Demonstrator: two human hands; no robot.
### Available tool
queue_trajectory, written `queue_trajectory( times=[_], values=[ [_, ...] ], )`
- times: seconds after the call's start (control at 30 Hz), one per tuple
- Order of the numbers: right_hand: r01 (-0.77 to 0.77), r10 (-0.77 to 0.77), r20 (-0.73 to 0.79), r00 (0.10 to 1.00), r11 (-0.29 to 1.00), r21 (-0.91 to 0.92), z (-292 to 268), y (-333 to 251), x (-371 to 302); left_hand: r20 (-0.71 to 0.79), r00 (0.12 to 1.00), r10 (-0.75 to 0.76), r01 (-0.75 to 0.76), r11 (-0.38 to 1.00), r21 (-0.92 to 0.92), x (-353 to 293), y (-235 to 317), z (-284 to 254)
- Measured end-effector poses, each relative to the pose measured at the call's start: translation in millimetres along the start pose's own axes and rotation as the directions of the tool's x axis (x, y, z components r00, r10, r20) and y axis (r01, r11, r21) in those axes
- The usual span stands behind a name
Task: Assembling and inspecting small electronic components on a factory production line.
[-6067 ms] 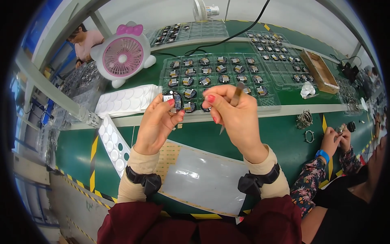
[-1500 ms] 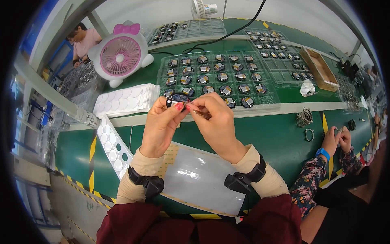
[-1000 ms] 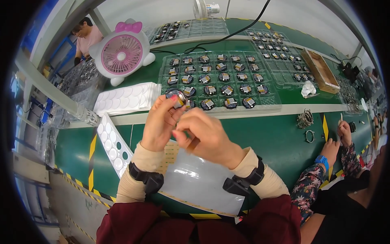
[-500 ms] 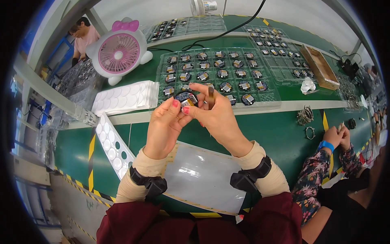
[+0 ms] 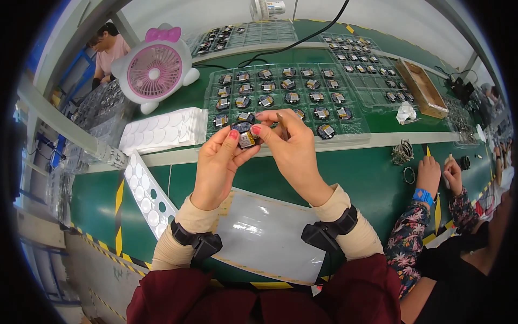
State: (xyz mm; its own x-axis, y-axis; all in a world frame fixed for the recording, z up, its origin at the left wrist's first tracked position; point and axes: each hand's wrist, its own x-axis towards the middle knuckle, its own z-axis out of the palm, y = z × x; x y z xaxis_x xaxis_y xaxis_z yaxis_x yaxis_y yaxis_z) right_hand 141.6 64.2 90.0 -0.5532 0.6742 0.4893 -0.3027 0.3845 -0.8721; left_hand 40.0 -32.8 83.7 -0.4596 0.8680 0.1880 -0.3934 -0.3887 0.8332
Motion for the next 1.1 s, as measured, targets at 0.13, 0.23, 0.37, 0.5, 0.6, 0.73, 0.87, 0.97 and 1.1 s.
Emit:
queue_trajectory(
  times=[0.13,0.23,0.37,0.5,0.6,0.73,0.87,0.97,1.1],
  values=[
    [0.165,-0.166,0.007,0.986,0.978,-0.13,-3,1,1,0.017,1.0,-0.009,0.008,0.999,0.047,-1,2,7],
    [0.249,-0.249,0.034,0.968,0.93,-0.272,-4,3,0,0.032,0.999,-0.003,-0.001,0.993,0.121,0,-1,7],
    [0.28,-0.28,0.043,0.959,0.917,-0.285,-2,1,-1,0.032,0.999,0.004,-0.009,0.988,0.153,3,-4,3],
    [0.382,-0.36,0.129,0.924,0.892,-0.242,0,-4,-4,0.062,0.997,0.048,-0.065,0.949,0.309,8,-11,-10],
    [0.503,-0.441,0.263,0.858,0.826,-0.256,0,1,-6,0.047,0.997,0.06,-0.072,0.95,0.305,20,-23,-15],
    [0.396,-0.384,0.106,0.917,0.907,-0.144,-18,21,0,-0.184,0.982,-0.044,0.091,0.962,0.257,57,0,-8],
    [0.573,-0.338,0.496,0.8,0.676,-0.463,-55,76,7,0.013,0.988,-0.154,0.128,0.858,0.498,118,7,21],
    [0.705,-0.3,0.674,0.676,0.53,-0.471,-63,100,8,0.26,0.893,-0.368,0.13,0.763,0.634,170,-27,55],
    [0.726,-0.3,0.71,0.637,0.544,-0.421,-72,113,23,0.376,0.801,-0.465,0.043,0.672,0.739,227,-92,101]
  ],
)
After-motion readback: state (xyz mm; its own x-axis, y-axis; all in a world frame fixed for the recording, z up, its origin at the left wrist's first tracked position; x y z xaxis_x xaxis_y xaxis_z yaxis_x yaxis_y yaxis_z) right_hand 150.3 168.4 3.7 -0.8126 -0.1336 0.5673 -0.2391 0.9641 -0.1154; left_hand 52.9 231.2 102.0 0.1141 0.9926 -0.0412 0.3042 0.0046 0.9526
